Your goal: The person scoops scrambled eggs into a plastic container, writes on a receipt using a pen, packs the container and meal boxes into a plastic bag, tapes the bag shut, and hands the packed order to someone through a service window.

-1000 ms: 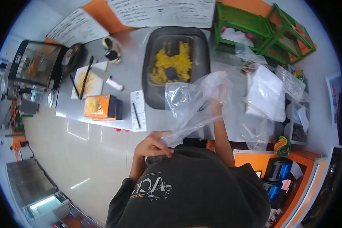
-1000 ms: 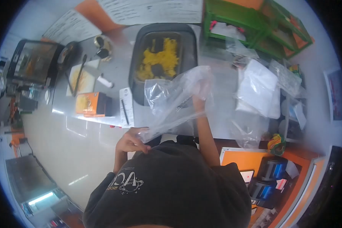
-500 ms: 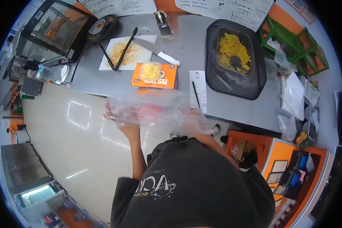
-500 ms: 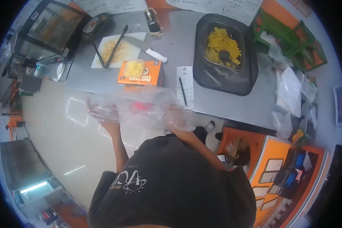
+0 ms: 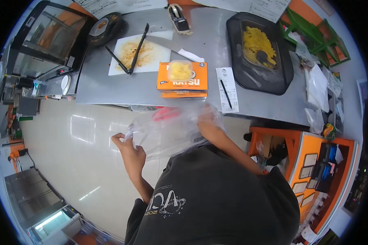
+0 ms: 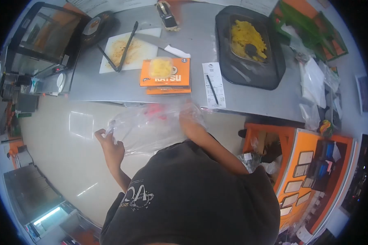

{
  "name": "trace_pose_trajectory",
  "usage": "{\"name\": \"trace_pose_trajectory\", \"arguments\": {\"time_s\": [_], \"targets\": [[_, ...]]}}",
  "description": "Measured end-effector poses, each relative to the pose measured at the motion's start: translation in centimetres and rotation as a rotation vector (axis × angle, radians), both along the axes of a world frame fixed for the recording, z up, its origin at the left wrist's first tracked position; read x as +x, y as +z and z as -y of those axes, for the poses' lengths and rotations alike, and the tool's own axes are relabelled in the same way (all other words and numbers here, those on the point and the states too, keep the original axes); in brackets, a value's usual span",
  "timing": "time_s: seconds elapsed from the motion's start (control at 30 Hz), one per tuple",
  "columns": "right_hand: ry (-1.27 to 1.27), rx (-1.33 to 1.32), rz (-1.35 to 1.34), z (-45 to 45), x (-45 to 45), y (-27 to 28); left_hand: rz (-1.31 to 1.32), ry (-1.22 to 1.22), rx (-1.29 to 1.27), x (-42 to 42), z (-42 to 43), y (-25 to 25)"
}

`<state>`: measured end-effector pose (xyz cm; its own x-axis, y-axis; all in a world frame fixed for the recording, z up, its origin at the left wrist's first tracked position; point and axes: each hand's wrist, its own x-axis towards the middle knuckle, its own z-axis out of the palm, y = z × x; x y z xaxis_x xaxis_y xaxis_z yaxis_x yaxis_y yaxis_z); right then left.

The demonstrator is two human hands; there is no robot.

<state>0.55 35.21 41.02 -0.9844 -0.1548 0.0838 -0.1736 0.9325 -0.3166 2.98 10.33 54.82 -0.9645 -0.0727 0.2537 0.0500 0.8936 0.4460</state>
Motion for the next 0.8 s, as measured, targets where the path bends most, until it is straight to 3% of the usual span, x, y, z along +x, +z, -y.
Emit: {"name": "trace_pose_trajectory", "arguments": {"time_s": [0.07, 0.17, 0.3, 0.37, 0.4, 0.47, 0.57, 0.67, 0.73, 0.8], "targets": [[0.183, -0.087, 0.433, 0.7, 0.6, 3.3, 0.095, 0.038, 0.075, -1.0, 0.3, 1.7], [0.418, -0.066, 0.386, 1.0, -0.5, 10.7, 0.171, 0.063, 0.091, -2.2, 1.3, 2.8], [0.821, -0.285, 0.465, -2.1, -6.7, 17.0, 0.200, 0.026, 0.071, -3.3, 2.3, 3.8], [0.698, -0.519, 0.330, -2.6, -10.6, 17.0, 0.210, 0.062, 0.089, -3.6, 2.8, 4.1], [0.464, -0.679, 0.218, -2.3, -12.5, 16.4, 0.214, 0.077, 0.098, -3.8, 3.1, 4.1], [0.350, -0.353, -0.048, -1.8, -16.4, 13.3, 0.248, 0.093, 0.179, -4.1, 3.7, 4.6], [0.390, -0.051, 0.317, -0.8, -18.9, 10.8, 0.214, 0.095, 0.227, -4.5, 5.2, 5.3], [0.316, -0.101, 0.249, -2.3, -20.8, 9.7, 0.158, 0.121, 0.249, -5.2, 6.7, 6.0], [0.153, -0.283, 0.112, -4.6, -23.1, 8.6, 0.111, 0.096, 0.266, -6.2, 8.5, 5.8], [0.088, -0.141, 0.171, -7.3, -26.3, 7.0, 0.168, 0.105, 0.331, -8.0, 8.6, 6.5]]}}
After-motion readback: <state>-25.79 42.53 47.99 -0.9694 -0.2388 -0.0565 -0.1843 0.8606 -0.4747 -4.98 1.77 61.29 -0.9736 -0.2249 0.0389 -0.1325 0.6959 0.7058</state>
